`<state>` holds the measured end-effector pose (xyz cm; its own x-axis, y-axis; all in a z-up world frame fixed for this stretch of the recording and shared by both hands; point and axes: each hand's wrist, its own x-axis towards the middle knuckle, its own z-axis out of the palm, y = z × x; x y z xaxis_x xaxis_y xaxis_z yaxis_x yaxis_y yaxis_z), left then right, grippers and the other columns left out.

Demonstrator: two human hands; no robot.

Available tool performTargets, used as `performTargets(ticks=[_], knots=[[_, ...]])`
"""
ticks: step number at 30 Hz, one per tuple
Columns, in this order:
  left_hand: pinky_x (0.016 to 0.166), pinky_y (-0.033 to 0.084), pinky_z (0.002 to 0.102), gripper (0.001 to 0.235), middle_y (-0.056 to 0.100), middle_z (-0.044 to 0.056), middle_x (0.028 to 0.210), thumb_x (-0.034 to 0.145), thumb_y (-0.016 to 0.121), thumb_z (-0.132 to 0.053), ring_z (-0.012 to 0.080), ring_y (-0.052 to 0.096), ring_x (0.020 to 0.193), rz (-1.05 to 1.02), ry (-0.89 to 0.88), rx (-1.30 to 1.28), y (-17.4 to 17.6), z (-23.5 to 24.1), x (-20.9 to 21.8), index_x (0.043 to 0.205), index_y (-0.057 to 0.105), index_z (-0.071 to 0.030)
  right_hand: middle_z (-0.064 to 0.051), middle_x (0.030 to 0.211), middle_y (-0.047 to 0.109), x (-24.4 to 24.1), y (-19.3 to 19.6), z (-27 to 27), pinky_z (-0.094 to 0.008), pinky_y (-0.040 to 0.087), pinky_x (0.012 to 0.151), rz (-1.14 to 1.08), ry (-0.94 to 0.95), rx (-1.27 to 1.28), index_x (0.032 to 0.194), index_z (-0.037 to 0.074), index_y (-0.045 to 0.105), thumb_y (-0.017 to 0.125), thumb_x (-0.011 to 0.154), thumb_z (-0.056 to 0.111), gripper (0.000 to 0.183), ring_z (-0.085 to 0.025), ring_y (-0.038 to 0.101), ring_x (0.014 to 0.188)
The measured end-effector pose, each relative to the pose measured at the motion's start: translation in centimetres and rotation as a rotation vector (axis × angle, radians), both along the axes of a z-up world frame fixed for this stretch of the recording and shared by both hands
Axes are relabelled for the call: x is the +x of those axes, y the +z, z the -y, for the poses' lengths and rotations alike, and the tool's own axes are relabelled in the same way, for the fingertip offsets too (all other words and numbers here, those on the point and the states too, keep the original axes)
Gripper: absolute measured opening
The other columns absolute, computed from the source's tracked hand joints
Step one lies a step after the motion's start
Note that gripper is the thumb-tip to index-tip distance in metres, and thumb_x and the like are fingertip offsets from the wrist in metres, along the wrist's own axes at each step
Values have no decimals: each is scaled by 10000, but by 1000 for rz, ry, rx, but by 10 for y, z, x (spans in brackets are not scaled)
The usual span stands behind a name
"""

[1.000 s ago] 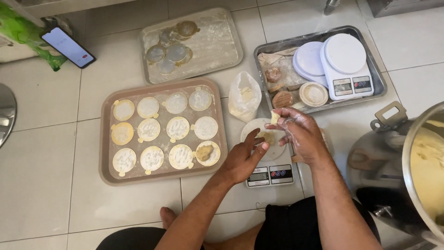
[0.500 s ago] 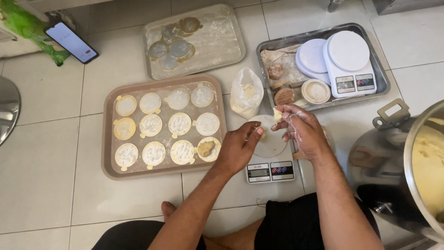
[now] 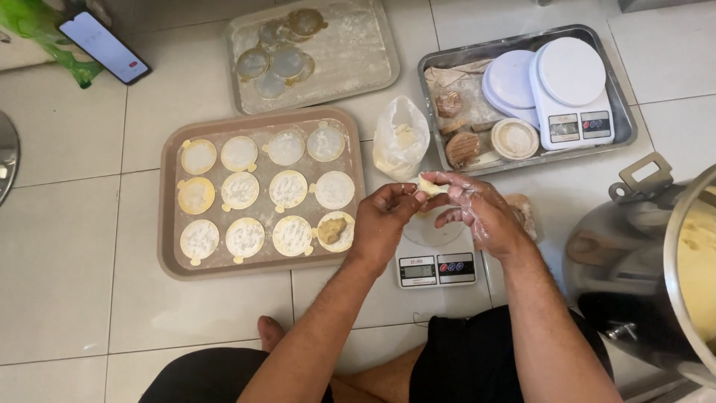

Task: The person scoops dough from a large metal bowl, weighs portions on a digital scale, and places them into a tray of circular molds. The person repeats this process for multiple portions.

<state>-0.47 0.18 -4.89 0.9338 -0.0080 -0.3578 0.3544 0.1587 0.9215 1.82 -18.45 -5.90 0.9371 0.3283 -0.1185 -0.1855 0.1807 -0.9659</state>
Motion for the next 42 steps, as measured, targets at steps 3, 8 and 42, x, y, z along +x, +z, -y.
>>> performTargets(ticks=[3,8,42], knots=[[833,508,319,403,732,142,1002,905,794,-230,176,651,946,0,40,-48,-2,3,1,1215,709,12,-243,1276,631,-2,11,-1,-439,614,747,26,34,-61,1385,-59,594,539,902,298,602,-373,702,1059],[780,492,254,320,736,102,970,900,773,-135,128,642,874,17,87,-90,-15,-1,5,1194,721,-19,-252,1251,658,-3,18,-4,-399,599,716,82,30,-112,1379,-54,609,567,894,235,566,-356,699,1016],[726,567,319,217,753,43,829,927,708,-303,113,661,768,141,100,275,25,-37,23,1054,806,-157,-99,1031,760,9,-29,-25,-368,613,794,638,-165,-1044,1242,131,765,775,885,173,360,-297,733,952]])
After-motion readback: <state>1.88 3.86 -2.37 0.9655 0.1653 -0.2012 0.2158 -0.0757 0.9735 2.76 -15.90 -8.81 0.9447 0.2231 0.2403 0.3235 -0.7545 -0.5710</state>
